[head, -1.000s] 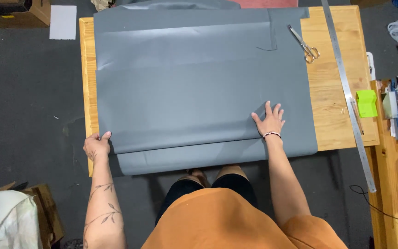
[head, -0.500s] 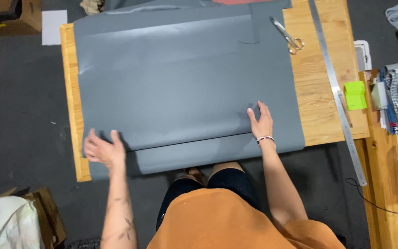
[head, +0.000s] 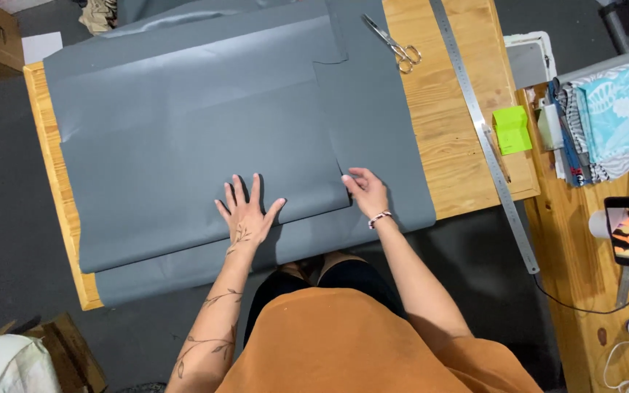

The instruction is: The person smooths and folds a large piece of gray fabric on a wooden table. They then use a metal ruler and a pencil to measure and mark the fabric, while also writing on a sticky note.

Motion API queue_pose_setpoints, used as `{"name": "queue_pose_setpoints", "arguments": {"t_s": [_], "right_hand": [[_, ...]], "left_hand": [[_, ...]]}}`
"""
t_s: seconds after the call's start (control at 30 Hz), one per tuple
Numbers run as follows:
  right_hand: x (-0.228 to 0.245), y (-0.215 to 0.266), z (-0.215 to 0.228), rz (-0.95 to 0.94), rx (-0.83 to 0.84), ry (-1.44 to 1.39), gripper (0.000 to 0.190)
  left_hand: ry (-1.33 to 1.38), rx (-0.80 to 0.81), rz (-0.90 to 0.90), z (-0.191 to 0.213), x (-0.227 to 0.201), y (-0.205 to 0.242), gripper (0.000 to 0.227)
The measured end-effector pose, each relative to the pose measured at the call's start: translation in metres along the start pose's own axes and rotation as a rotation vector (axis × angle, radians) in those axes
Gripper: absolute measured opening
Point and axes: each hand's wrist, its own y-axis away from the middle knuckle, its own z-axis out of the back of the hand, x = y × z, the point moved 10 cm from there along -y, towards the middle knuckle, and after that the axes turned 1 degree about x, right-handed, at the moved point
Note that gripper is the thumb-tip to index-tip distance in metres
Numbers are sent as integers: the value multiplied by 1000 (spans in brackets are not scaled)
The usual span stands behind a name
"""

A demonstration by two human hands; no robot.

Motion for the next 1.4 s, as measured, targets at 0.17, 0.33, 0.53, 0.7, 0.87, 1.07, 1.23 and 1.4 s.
{"name": "queue_pose_setpoints", "arguments": {"t_s": [0.17, 0.33, 0.53, 0.7, 0.87, 1.07, 1.23, 1.4], "right_hand": [[0, 2, -9, -70, 66, 161, 46], [12, 15, -9, -60, 102, 195, 43], [16, 13, -7, -51, 122, 203, 42], [10, 0, 9, -3, 86, -80, 35], [-26, -54, 95, 114, -140, -110, 24], [-58, -84, 198, 166, -370, -185, 19], [-61, -63, 256, 217, -539, -20, 15], [11, 11, 284, 66, -520, 177, 36]], "left_hand": [[-18, 0, 11, -12, -11, 0, 84], [-29, 10, 41, -16, -12, 6, 82], [-23, 16, 47, -14, -17, 6, 82], [-33, -39, 48, -12, -16, 4, 82], [12, -153, -1, 9, -39, 7, 76], [49, -191, -85, 8, -68, 14, 70], [76, -156, -205, 10, -122, 28, 60], [207, 25, -378, -19, -180, 41, 20]]}}
